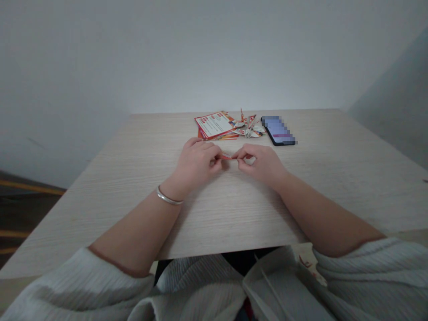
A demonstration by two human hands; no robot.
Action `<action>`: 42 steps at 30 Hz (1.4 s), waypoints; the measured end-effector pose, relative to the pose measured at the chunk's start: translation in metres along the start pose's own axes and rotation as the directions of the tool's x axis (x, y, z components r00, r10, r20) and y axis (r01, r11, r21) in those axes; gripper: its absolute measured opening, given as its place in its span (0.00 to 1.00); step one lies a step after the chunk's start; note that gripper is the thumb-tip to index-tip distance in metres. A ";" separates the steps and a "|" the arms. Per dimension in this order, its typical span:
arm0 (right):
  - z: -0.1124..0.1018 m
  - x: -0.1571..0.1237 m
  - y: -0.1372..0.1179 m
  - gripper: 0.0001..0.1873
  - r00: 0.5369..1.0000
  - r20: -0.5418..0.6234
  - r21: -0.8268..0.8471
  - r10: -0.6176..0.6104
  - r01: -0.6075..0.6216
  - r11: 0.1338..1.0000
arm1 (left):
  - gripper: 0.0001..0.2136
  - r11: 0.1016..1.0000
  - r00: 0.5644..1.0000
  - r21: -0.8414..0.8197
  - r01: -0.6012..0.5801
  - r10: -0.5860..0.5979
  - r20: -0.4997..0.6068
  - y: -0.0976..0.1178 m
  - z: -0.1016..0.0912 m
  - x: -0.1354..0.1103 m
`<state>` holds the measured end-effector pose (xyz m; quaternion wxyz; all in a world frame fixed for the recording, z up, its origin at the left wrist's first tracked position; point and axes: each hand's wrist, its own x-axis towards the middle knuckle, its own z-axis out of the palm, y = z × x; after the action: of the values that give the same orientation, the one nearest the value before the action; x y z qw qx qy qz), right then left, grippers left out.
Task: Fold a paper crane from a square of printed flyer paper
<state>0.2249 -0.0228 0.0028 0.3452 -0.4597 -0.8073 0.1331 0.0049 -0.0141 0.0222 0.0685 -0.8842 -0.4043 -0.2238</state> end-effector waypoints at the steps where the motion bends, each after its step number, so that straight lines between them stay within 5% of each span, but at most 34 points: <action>1: 0.000 0.000 0.001 0.04 1.000 0.003 0.014 0.003 -0.003 1.000 | 0.07 1.000 1.000 0.005 0.000 0.000 0.010 0.000 -0.001 0.000; 19: -0.004 0.000 0.020 0.05 0.999 -0.031 0.214 0.028 -0.021 0.977 | 0.09 0.980 0.987 0.190 0.050 -0.078 0.143 -0.022 -0.003 -0.001; 23: -0.006 0.000 0.018 0.03 0.999 -0.012 0.008 0.031 -0.031 0.999 | 0.10 0.979 0.988 0.192 0.061 -0.086 0.127 -0.016 -0.002 -0.001; 30: -0.001 0.005 -0.004 0.15 0.974 0.191 -0.375 -0.122 0.187 0.908 | 0.10 0.986 0.993 0.169 -0.006 -0.014 0.116 0.002 0.001 0.000; 37: 0.005 0.004 -0.009 0.15 0.971 0.192 -0.403 -0.140 0.208 0.891 | 0.10 0.988 0.994 0.156 -0.012 -0.006 0.112 0.004 0.003 -0.001; 42: 0.003 0.001 -0.001 0.14 0.989 0.142 -0.393 -0.048 0.101 0.914 | 0.10 0.988 0.987 0.151 0.014 -0.038 0.156 0.000 0.001 -0.001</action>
<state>0.2222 -0.0219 0.0013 0.1961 -0.4798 -0.8550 -0.0182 0.0049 -0.0144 0.0209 0.0994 -0.8861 -0.4358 -0.1228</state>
